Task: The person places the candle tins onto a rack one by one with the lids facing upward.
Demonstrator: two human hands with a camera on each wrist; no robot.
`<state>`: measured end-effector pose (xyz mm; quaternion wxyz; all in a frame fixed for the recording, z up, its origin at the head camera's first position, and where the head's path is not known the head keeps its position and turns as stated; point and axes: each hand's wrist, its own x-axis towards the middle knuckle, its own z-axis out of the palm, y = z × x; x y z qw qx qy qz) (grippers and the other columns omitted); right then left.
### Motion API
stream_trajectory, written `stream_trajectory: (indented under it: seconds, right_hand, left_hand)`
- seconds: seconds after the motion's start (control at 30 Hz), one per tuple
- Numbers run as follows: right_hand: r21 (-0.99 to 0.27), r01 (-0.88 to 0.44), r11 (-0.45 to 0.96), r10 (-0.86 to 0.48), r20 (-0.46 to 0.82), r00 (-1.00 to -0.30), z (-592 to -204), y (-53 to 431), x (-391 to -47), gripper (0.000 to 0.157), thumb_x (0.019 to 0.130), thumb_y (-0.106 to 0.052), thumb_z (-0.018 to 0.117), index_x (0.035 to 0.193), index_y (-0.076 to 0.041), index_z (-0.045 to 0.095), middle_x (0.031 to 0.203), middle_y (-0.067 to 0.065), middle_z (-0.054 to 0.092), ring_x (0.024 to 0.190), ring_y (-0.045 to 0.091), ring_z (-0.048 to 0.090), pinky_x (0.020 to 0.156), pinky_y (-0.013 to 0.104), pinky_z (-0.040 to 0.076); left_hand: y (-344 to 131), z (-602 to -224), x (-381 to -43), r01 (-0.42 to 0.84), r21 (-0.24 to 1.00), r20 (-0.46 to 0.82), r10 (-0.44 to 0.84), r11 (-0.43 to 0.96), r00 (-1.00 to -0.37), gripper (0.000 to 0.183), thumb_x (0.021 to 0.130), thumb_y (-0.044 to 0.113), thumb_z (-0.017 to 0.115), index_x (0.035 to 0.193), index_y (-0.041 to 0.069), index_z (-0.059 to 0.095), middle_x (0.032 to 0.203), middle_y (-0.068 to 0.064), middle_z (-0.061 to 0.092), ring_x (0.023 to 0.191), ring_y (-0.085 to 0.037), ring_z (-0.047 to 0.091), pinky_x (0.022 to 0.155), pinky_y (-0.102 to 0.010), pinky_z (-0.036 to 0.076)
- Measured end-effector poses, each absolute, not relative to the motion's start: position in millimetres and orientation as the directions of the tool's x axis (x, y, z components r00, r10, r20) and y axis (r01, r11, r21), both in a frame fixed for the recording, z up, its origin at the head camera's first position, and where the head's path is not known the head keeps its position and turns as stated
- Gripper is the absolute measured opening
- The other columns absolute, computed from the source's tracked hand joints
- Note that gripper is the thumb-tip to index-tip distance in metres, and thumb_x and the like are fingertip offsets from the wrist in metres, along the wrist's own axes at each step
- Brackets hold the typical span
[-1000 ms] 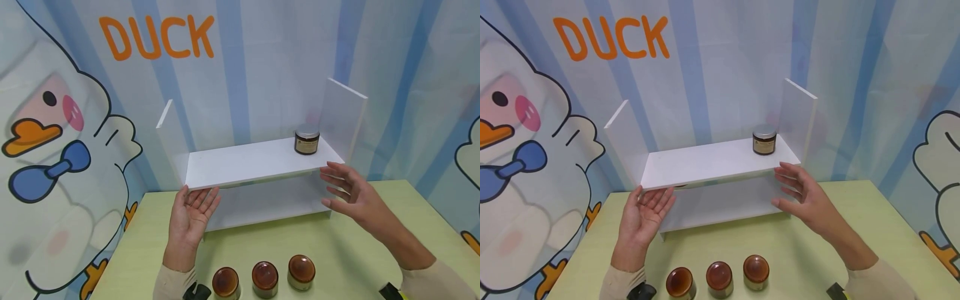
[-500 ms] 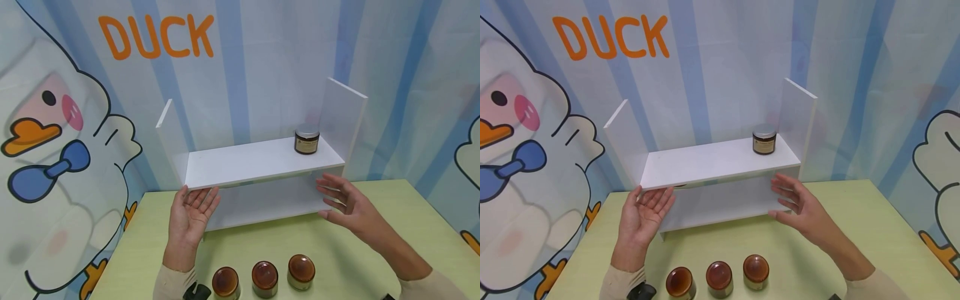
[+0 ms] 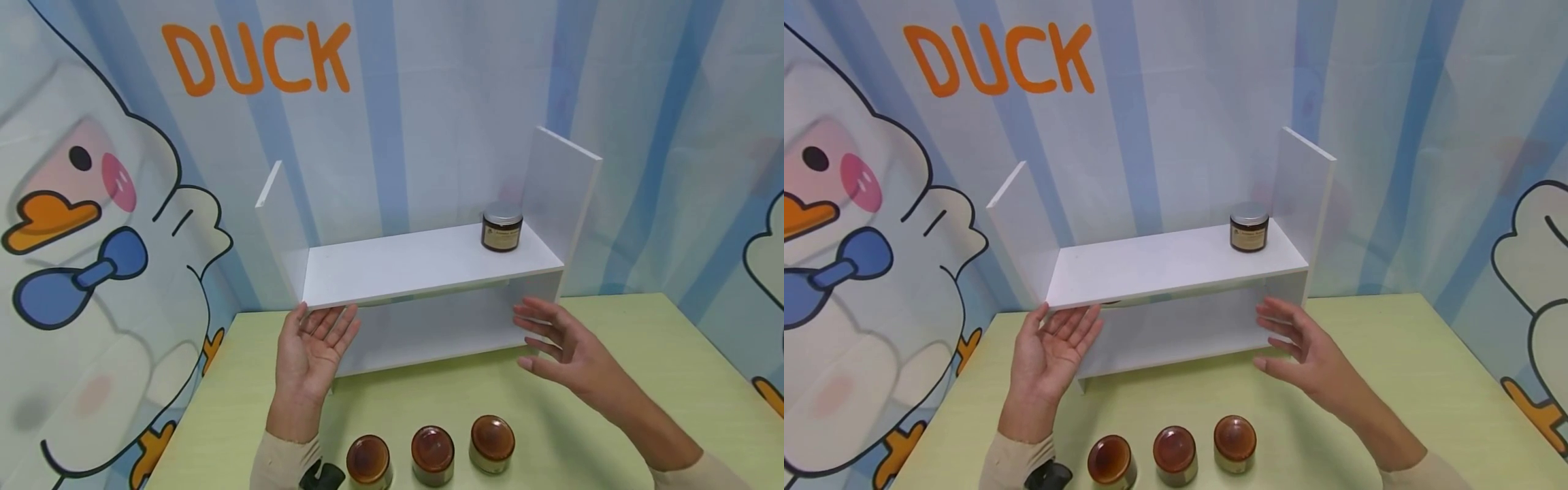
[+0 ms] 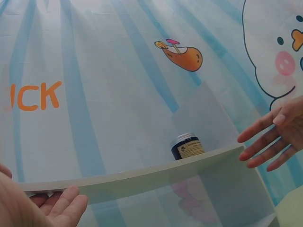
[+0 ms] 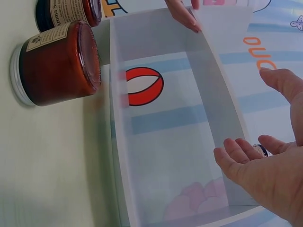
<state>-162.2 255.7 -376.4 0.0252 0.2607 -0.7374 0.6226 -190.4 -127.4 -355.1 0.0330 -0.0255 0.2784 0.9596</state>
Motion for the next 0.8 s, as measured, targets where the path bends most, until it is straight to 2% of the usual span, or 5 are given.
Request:
stream_trajectory:
  seconds: [0.3,0.63,0.8]
  right_hand:
    - [-0.914,-0.394,0.092,-0.362,0.338,-0.869,-387,253,-159,0.072,0.094,0.006,0.067,0.156,-0.007,0.032,0.153,0.005,0.045,0.138,0.011,0.05,0.107,0.02,0.047]
    - [-0.931,-0.34,0.134,-0.363,0.273,-0.891,-398,249,-155,0.072,0.095,-0.002,0.07,0.156,-0.011,0.033,0.155,0.011,0.042,0.136,0.007,0.05,0.106,0.02,0.047]
    - [-0.931,-0.344,0.122,-0.369,0.279,-0.887,-403,250,-154,0.074,0.094,-0.001,0.071,0.156,-0.01,0.033,0.155,0.012,0.043,0.137,0.01,0.051,0.106,0.021,0.048]
  left_hand:
    - [-127,-355,-190,-0.077,0.523,-0.068,0.049,-0.849,-0.996,0.046,0.111,0.036,0.04,0.145,0.006,0.038,0.127,-0.012,0.058,0.119,-0.03,0.066,0.107,-0.043,0.052]
    - [-127,-355,-190,-0.075,0.529,-0.075,0.042,-0.845,-0.996,0.046,0.111,0.036,0.04,0.144,0.005,0.038,0.127,-0.012,0.058,0.117,-0.03,0.067,0.106,-0.043,0.052]
    - [-127,-355,-191,-0.075,0.529,-0.078,0.04,-0.845,-0.996,0.045,0.111,0.036,0.04,0.143,0.005,0.039,0.126,-0.012,0.058,0.117,-0.03,0.067,0.106,-0.043,0.052]
